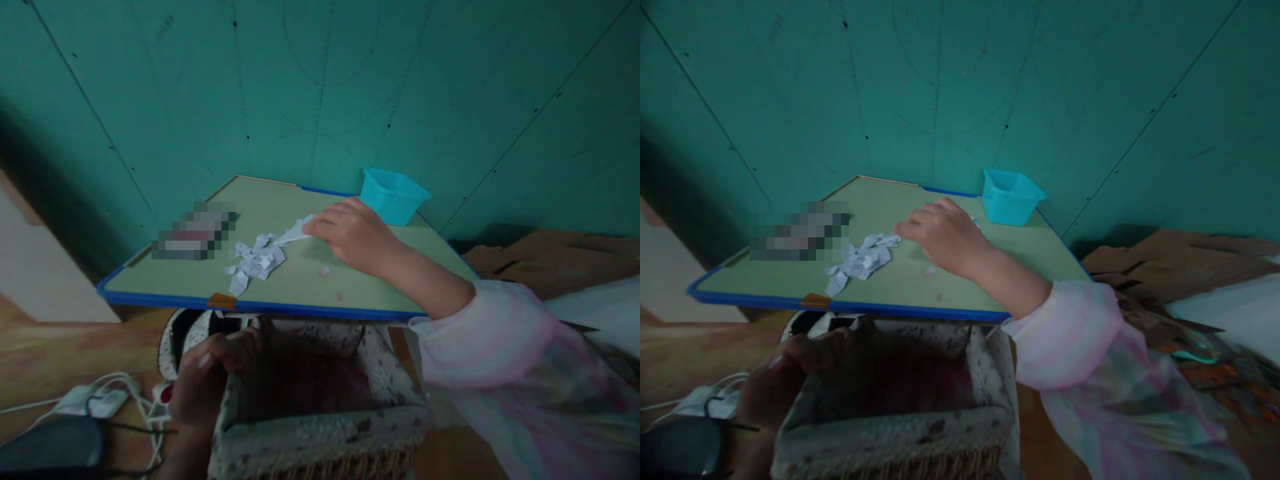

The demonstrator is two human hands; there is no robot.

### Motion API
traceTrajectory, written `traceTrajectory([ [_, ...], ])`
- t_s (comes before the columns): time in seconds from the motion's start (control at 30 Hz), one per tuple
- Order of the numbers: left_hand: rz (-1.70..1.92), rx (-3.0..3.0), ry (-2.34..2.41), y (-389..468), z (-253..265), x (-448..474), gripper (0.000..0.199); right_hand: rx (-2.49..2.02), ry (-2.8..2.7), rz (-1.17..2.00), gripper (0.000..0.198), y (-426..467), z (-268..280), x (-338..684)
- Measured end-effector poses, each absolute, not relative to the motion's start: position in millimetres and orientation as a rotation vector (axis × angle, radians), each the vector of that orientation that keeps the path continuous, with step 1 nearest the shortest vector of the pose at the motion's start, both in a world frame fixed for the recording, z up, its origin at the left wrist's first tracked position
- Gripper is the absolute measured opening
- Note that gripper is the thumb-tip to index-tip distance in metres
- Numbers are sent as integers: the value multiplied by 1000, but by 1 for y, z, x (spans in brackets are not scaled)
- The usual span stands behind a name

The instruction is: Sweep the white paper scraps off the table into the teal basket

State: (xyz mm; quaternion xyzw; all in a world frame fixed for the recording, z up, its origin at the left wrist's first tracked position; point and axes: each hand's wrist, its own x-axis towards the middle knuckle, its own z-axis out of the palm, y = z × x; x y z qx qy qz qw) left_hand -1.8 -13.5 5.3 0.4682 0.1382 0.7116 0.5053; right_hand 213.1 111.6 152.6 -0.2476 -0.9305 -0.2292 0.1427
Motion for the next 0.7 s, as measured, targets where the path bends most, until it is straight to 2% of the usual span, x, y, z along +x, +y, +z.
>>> traceTrajectory([
  [0.2,1740,1134,325,-11,7,3,29,-1080,-2776,-569,35,109,182,221],
  [0.7,1673,1130,365,-14,5,-3,31,-1111,-2951,-662,35,116,178,184],
])
